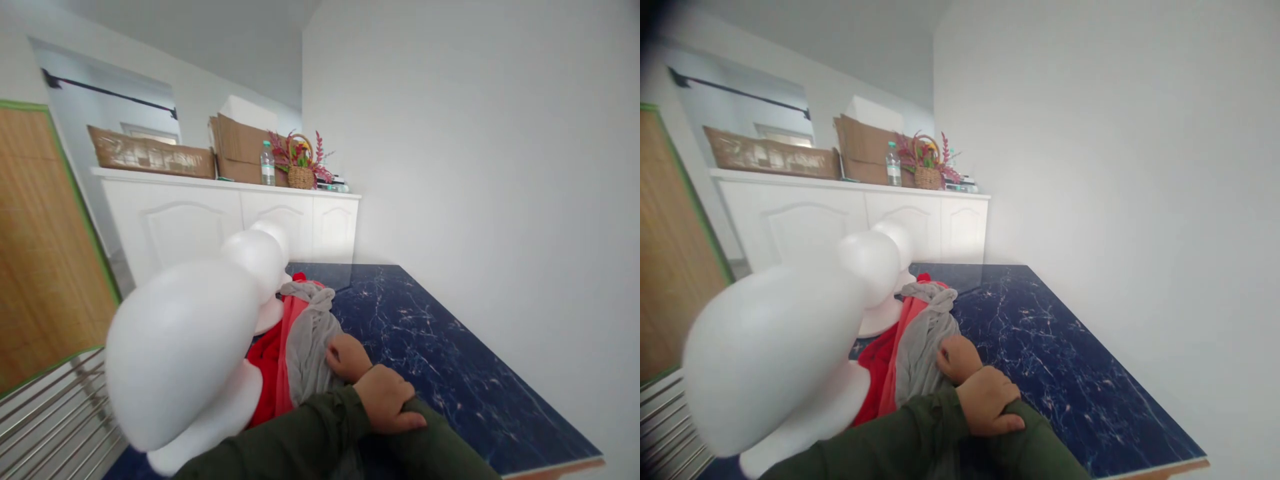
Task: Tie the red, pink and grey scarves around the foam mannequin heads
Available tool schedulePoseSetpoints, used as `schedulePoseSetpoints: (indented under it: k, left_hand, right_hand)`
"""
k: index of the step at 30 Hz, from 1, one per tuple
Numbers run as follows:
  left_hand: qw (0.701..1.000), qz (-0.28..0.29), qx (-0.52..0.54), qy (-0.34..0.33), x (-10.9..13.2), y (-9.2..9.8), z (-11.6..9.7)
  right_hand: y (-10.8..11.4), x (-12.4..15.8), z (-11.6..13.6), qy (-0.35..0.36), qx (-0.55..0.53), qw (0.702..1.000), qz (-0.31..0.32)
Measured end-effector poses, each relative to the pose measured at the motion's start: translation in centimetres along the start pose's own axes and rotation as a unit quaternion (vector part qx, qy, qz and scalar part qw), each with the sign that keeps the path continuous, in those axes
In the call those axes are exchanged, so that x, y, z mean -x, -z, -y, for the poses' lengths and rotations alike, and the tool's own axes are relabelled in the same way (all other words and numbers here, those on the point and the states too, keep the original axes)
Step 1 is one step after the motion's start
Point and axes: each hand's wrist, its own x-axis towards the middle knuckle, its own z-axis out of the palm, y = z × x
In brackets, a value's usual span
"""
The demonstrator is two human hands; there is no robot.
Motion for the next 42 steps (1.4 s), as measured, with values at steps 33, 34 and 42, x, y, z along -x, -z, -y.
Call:
schedulePoseSetpoints:
  k: [33, 34, 42]
  left_hand:
    - [0.998, -0.008, 0.028, 0.053, 0.3, -1.6, 1.3]
    - [0.998, -0.006, 0.026, 0.053, 0.3, -1.6, 1.2]
    - [0.998, -0.002, 0.025, 0.050, 0.4, -1.5, 1.2]
  right_hand:
    - [-1.6, 0.5, -1.1, -0.036, -0.031, 0.997, 0.066]
    - [-1.6, 0.5, -1.1, -0.035, -0.032, 0.997, 0.066]
    - [-1.6, 0.5, -1.1, -0.032, -0.035, 0.997, 0.060]
